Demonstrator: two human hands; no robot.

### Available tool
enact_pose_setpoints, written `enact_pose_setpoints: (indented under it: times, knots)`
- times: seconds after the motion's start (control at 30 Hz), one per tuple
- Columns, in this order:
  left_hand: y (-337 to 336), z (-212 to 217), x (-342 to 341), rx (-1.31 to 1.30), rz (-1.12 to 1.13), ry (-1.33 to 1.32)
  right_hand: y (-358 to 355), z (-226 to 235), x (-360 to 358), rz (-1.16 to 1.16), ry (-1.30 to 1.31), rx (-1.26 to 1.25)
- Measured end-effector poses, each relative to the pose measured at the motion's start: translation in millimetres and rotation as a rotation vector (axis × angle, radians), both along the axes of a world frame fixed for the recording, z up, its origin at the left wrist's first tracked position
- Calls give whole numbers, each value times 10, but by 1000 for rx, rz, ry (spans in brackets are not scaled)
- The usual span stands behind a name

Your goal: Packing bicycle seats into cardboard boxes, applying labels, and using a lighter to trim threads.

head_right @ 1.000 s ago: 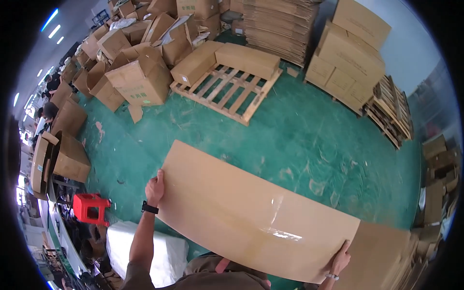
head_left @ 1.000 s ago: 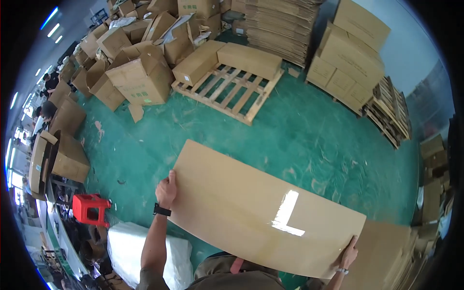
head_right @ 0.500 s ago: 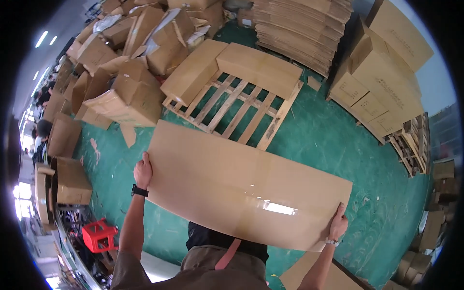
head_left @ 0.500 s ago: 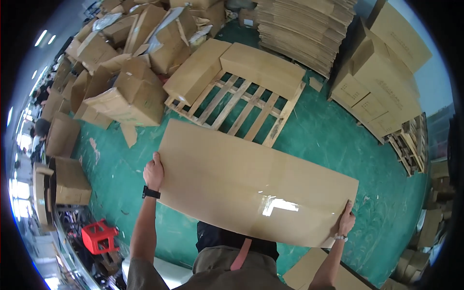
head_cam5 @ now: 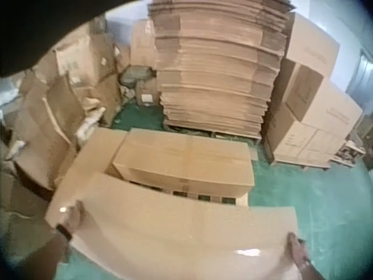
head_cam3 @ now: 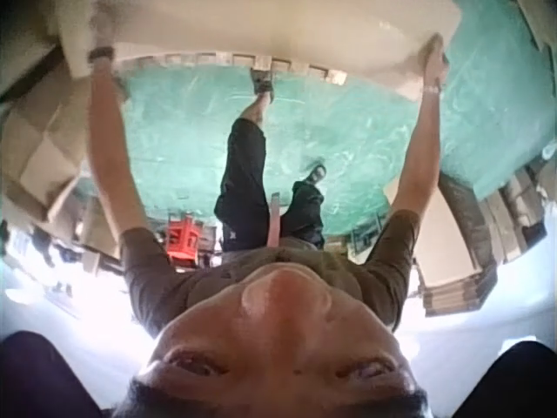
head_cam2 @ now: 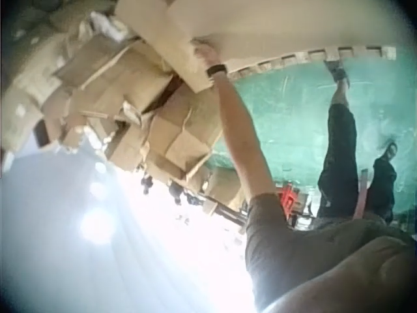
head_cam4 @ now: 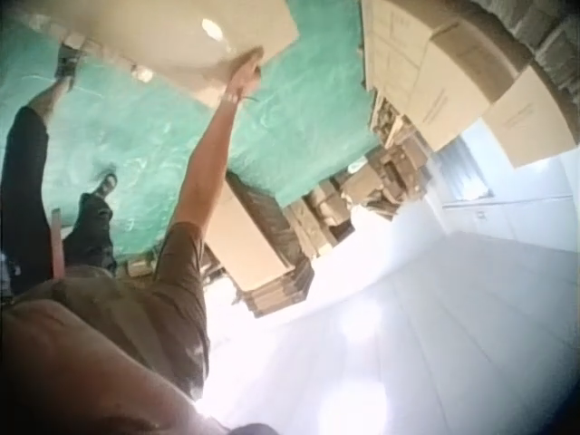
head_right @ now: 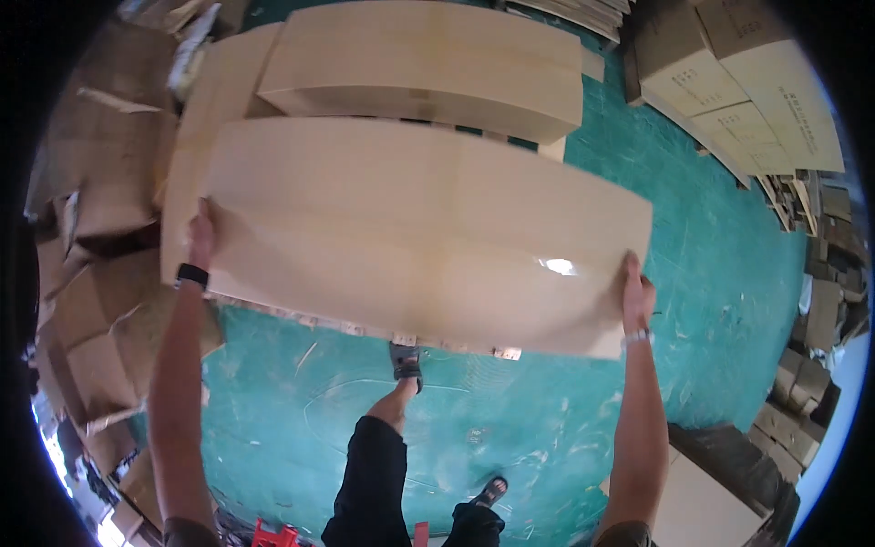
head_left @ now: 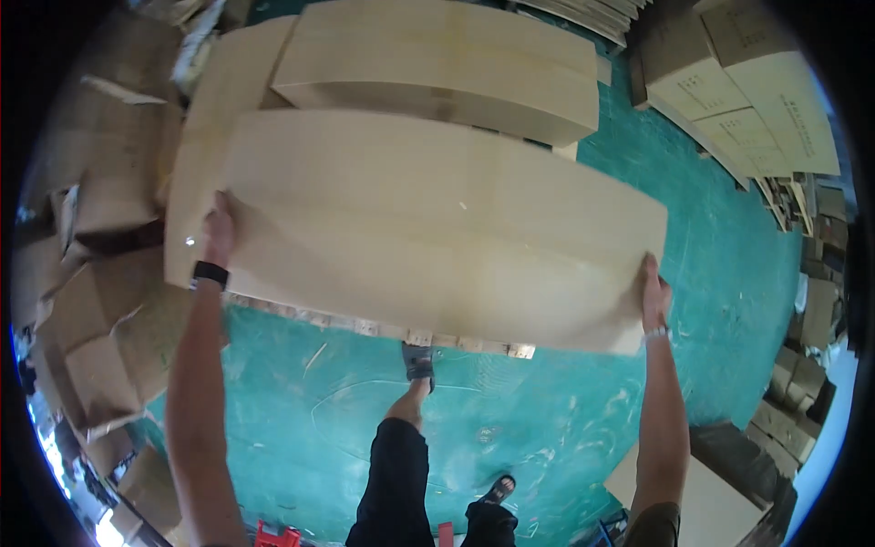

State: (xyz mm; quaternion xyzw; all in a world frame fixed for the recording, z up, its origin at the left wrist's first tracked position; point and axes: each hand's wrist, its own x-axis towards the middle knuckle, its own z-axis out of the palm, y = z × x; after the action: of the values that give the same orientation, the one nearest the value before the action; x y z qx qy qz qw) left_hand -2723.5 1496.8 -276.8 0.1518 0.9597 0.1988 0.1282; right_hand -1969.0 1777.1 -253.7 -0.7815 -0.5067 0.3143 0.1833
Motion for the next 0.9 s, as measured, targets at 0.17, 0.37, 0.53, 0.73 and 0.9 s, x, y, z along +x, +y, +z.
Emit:
enact_pose_setpoints:
  times: [0.17, 0.37, 0.53, 0.73, 0.9]
  knots:
    - [1003, -508, 45, 84, -436, -57, 699, -850, -544, 222, 246, -4]
    - [932, -666, 1541, -422, -893, 0, -1194, -945, -1269, 316, 213, -308]
    - [926, 30, 1729, -529, -808, -88, -3741, 964, 49, 387, -21, -676]
    - [-1372, 538, 2243, -177, -1176, -586, -7076, 2087, 1276, -492, -358, -1030]
    - [-2229, 1272, 3201, -402, -1637, -1168, -7803, 2658, 1162, -580, 141, -600]
